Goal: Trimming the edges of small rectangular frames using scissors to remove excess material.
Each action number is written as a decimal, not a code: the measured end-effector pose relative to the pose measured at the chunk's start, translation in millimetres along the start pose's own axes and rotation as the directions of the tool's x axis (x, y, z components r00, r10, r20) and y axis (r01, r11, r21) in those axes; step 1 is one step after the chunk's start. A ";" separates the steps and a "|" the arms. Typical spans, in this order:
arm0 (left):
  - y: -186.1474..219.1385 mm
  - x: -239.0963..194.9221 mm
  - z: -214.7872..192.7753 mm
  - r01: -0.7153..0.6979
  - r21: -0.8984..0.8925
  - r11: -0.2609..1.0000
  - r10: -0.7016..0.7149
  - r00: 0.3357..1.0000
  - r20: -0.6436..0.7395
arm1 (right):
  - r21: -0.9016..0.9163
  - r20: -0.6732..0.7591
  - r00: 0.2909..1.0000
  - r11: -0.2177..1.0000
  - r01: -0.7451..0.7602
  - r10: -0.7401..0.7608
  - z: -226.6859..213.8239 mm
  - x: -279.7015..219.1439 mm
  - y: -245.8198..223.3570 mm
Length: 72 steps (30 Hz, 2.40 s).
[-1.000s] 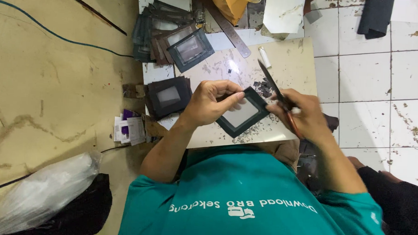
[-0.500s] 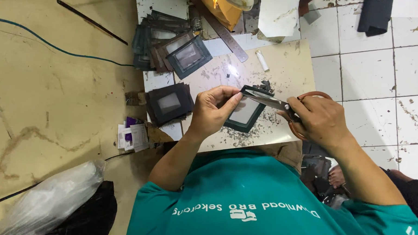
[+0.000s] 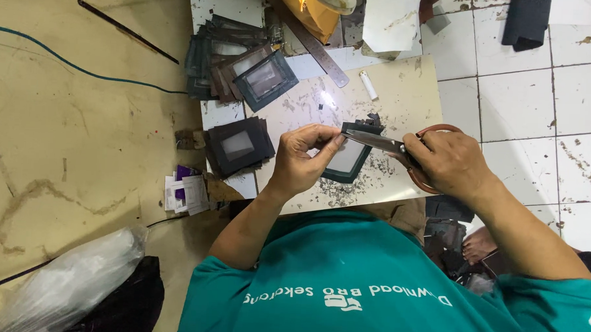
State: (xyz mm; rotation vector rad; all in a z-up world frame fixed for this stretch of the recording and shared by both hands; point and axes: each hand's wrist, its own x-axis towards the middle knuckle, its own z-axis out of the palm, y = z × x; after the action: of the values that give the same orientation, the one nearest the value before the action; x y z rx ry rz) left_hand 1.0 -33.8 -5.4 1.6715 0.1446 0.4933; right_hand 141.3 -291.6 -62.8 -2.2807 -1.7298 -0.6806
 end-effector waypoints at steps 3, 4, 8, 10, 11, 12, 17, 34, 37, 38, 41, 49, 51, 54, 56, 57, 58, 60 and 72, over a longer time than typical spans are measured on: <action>0.3 0.7 -1.3 -0.015 0.000 1.000 0.015 1.000 0.007 | 0.124 -0.030 0.999 0.992 -0.012 0.016 -18.9 24.9 -6.4; -0.3 0.6 -2.1 -0.014 -0.001 1.000 0.014 1.000 0.005 | 0.125 -0.029 0.999 0.992 -0.010 0.014 -19.3 25.7 -6.4; -3.3 0.7 -4.4 -0.018 -0.003 1.000 0.018 1.000 0.019 | 0.118 0.001 1.000 0.993 0.002 -0.002 -14.7 20.2 -3.3; -5.0 0.8 -4.6 -0.020 -0.001 1.000 0.020 1.000 0.021 | 0.118 0.018 1.000 0.993 -0.002 0.000 -6.5 12.1 -1.0; -5.8 0.5 -3.9 -0.012 -0.007 1.000 0.012 1.000 0.013 | 0.096 0.039 0.999 0.995 0.003 -0.007 -1.4 6.9 -0.2; -6.6 0.1 -3.4 -0.004 -0.013 1.000 0.004 1.000 0.005 | 0.075 0.061 0.998 0.997 0.009 -0.013 3.7 1.7 0.3; -14.2 -4.4 -2.6 0.094 -0.079 0.992 -0.100 0.993 -0.063 | 0.502 0.100 0.972 0.833 -0.233 0.212 -26.5 34.1 -15.7; -7.8 6.0 -30.7 -0.017 0.159 0.987 -0.036 0.945 0.325 | 0.872 -0.087 0.806 0.437 -0.223 0.585 7.1 95.5 -88.0; -15.1 8.0 -32.2 0.188 0.094 0.978 -0.209 0.922 0.327 | 0.749 -0.221 0.836 0.636 -0.184 0.503 19.0 86.7 -85.5; -21.3 8.3 -33.9 0.250 0.045 0.967 -0.248 0.898 0.363 | 0.792 -0.166 0.814 0.567 -0.226 0.557 26.9 79.6 -84.9; -24.2 9.2 -41.8 0.315 -0.064 0.947 -0.263 0.875 0.407 | 0.863 -0.027 0.783 0.410 -0.295 0.621 29.2 68.3 -87.1; -6.9 16.1 -59.5 0.354 -0.235 0.905 -0.210 0.853 0.478 | 0.953 0.284 0.874 -0.014 -0.304 0.394 23.5 30.1 -108.7; -13.5 17.9 -59.3 0.348 -0.226 0.910 -0.196 0.840 0.506 | 0.935 0.332 0.870 -0.006 -0.355 0.364 5.0 38.9 -115.7; -8.7 19.7 -57.3 0.318 -0.198 0.927 -0.176 0.836 0.519 | 0.946 0.289 0.881 0.030 -0.323 0.375 3.0 42.2 -112.3; -6.4 20.6 -57.4 0.308 -0.184 0.933 -0.173 0.835 0.522 | 0.943 0.278 0.880 0.065 -0.326 0.386 11.4 34.0 -113.1; -5.0 20.4 -57.3 0.299 -0.172 0.938 -0.171 0.836 0.521 | 0.939 0.269 0.880 0.099 -0.330 0.392 14.9 29.6 -113.5; -4.7 20.4 -57.1 0.301 -0.172 0.938 -0.172 0.835 0.522 | 0.938 0.269 0.879 0.098 -0.332 0.393 11.4 33.5 -113.4; -4.2 20.0 -57.1 0.292 -0.165 0.942 -0.169 0.838 0.518 | 0.938 0.242 0.886 0.137 -0.317 0.395 5.0 41.5 -113.3; -9.2 19.7 -53.7 0.308 -0.150 0.940 -0.187 0.828 0.529 | 0.955 0.166 0.890 0.156 -0.253 0.424 17.5 27.6 -113.9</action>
State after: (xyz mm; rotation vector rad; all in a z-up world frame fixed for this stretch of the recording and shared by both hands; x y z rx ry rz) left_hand -1.1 24.1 -5.1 1.4726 -0.0825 -0.1395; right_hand 43.2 -226.8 -78.3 -1.4553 -0.9222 0.3445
